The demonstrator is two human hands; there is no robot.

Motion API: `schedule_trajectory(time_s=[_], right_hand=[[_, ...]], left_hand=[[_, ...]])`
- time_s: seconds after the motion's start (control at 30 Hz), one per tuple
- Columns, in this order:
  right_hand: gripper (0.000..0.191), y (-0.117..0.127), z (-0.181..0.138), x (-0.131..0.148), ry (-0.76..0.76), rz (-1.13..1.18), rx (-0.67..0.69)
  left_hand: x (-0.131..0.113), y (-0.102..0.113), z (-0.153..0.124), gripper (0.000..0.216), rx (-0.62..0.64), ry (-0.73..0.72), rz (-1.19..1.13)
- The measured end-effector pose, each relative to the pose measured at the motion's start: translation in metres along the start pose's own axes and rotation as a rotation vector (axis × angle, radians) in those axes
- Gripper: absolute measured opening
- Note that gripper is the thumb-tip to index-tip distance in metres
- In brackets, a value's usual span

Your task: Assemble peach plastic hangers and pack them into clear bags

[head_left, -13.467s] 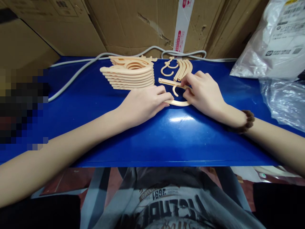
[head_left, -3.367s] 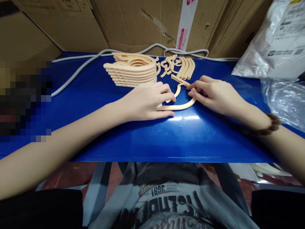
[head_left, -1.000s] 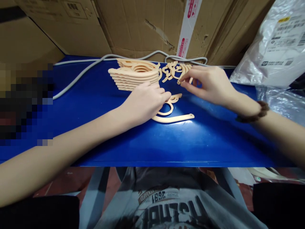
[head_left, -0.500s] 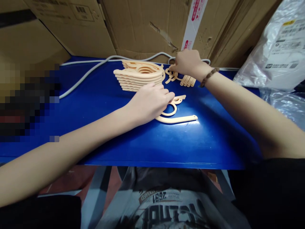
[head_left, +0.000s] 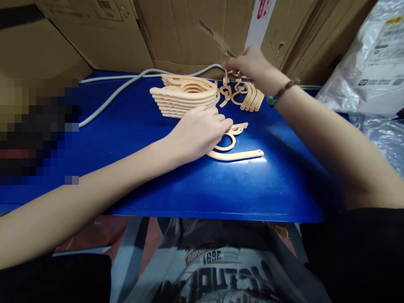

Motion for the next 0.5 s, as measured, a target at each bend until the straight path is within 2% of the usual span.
schedule_trajectory(time_s=[0.1, 0.17, 0.23, 0.37, 0.5], right_hand=[[0.042, 0.007, -0.016, 0.014, -0.09, 0.176, -0.152], [0.026, 0.013, -0.03, 0.02, -0.09, 0.254, -0.244], [0.014, 0.019, -0.048, 0.02, -0.051, 0.302, -0.279], [0.022, 0.026, -0.097, 0.007, 0.05, 0.36, -0.207], [0.016, 0.019, -0.147, -0.011, 0.036, 0.37, -0.027]], left_hand=[[0.0, 0.001, 0.0, 0.028, 0.003, 0.005, -0.009], [-0.001, 0.003, 0.0, 0.027, 0.024, 0.016, -0.007], [-0.001, 0.005, 0.0, 0.026, 0.05, 0.036, 0.0], [-0.002, 0.008, 0.001, 0.025, 0.082, 0.051, 0.033], [-0.001, 0.006, -0.001, 0.029, 0.054, 0.026, 0.043]])
Point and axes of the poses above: each hand's wrist, its own z-axis towards the middle knuckle, its own y-axis out of the back of the hand, x = y × z, the point moved 1 cm from there along z, towards the middle knuckle, and after that the axes turned 3 degrees about x, right-handed, at the moved point
